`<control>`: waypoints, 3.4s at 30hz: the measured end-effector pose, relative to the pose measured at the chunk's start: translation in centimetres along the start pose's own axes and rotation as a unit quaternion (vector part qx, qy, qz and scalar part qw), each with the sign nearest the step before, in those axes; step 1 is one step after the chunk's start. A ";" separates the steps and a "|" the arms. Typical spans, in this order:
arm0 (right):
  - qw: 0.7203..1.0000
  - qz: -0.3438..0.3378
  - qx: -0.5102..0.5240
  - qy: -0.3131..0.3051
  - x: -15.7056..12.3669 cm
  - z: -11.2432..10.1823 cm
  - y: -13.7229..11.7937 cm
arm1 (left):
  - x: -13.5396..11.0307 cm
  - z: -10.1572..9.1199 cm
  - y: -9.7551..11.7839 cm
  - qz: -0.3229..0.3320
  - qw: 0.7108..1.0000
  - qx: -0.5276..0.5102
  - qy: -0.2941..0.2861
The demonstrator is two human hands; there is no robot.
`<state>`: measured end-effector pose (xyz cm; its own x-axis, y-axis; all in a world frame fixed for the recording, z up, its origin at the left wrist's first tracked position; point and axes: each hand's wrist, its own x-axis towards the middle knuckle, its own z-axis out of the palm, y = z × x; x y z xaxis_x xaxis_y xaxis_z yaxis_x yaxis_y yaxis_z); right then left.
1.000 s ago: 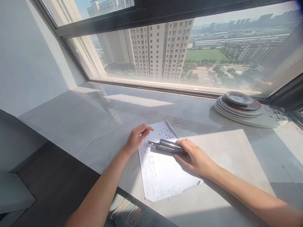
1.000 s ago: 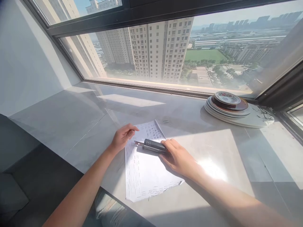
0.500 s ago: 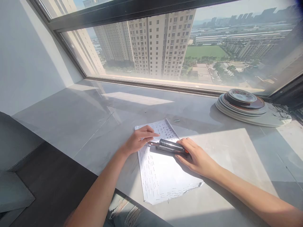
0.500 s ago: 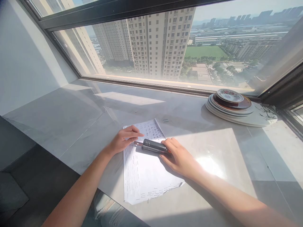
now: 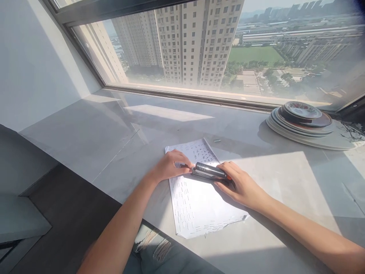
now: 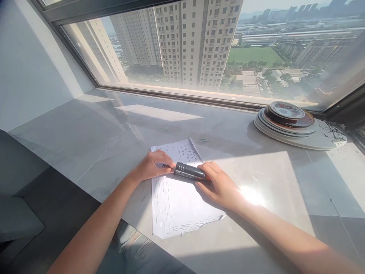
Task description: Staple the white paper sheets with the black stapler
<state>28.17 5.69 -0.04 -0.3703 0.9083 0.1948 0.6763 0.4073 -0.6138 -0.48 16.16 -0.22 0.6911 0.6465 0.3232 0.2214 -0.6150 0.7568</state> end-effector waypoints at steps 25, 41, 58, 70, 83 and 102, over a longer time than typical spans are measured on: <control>1.000 -0.011 -0.002 -0.009 -0.2 -0.1 0.7 | -1.3 -3.1 -0.6 -0.088 0.995 0.030 -0.034; 1.000 -0.015 -0.017 -0.012 0.0 0.4 1.1 | 0.4 2.3 0.5 -0.043 0.999 0.017 -0.003; 0.999 -0.029 -0.017 0.001 0.3 0.4 0.7 | 2.2 2.0 -0.9 0.047 0.985 0.159 0.042; 0.996 -0.001 -0.058 -0.063 -0.6 -2.6 1.4 | 0.3 -1.9 -3.1 -0.009 0.972 0.116 0.204; 0.996 0.055 0.070 -0.004 -1.3 -9.0 7.2 | 0.4 -2.1 -4.7 -0.034 0.947 0.144 0.286; 0.957 -0.099 -0.256 -0.092 14.0 6.2 6.5 | -10.5 -10.6 -6.8 -0.498 0.758 0.383 0.172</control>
<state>23.38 20.46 -6.03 -0.5975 0.7954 0.1017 0.7873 0.6060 -0.1135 -16.52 18.36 -2.75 -0.2736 0.9612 0.0366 0.9419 0.2600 0.2124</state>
